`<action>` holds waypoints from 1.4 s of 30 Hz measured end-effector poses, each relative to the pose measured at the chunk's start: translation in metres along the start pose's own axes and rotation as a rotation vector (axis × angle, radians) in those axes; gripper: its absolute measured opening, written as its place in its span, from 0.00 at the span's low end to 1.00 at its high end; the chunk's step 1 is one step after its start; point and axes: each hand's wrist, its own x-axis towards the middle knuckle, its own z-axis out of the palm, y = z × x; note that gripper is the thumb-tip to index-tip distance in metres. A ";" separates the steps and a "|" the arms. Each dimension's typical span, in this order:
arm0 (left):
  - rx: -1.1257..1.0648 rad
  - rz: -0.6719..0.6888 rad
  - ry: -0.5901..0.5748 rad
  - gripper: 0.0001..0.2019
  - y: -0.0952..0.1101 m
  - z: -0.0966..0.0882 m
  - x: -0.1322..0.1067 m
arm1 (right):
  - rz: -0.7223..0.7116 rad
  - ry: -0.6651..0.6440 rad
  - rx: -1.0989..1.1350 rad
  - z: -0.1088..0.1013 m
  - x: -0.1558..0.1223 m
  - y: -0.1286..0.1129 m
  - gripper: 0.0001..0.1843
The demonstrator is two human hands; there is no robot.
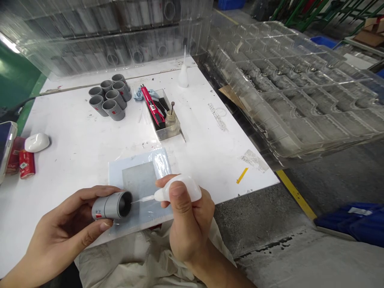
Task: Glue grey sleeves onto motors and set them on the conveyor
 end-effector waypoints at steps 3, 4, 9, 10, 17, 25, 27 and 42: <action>0.023 -0.002 0.014 0.17 0.001 0.000 0.001 | 0.008 -0.032 0.001 -0.002 0.000 0.000 0.22; 0.029 -0.004 0.017 0.17 0.001 0.000 0.001 | 0.015 -0.049 -0.004 -0.003 -0.001 0.001 0.22; 0.026 -0.029 0.012 0.16 0.002 0.001 0.001 | 0.029 -0.074 -0.023 -0.005 -0.002 0.004 0.22; 0.020 -0.034 0.010 0.16 0.002 0.001 0.001 | 0.026 -0.070 -0.026 -0.005 -0.003 0.004 0.21; -0.014 -0.064 0.014 0.15 0.007 0.003 0.000 | 0.007 -0.043 -0.058 -0.002 -0.002 0.005 0.20; -0.025 -0.080 0.013 0.16 0.010 0.004 0.000 | -0.029 -0.004 -0.005 0.001 0.001 0.003 0.19; -0.013 -0.096 0.018 0.17 0.010 0.003 0.001 | -0.036 -0.005 -0.004 0.002 0.001 0.003 0.20; -0.004 -0.127 0.055 0.16 0.012 0.005 -0.001 | 0.000 -0.048 -0.045 0.000 -0.001 0.006 0.20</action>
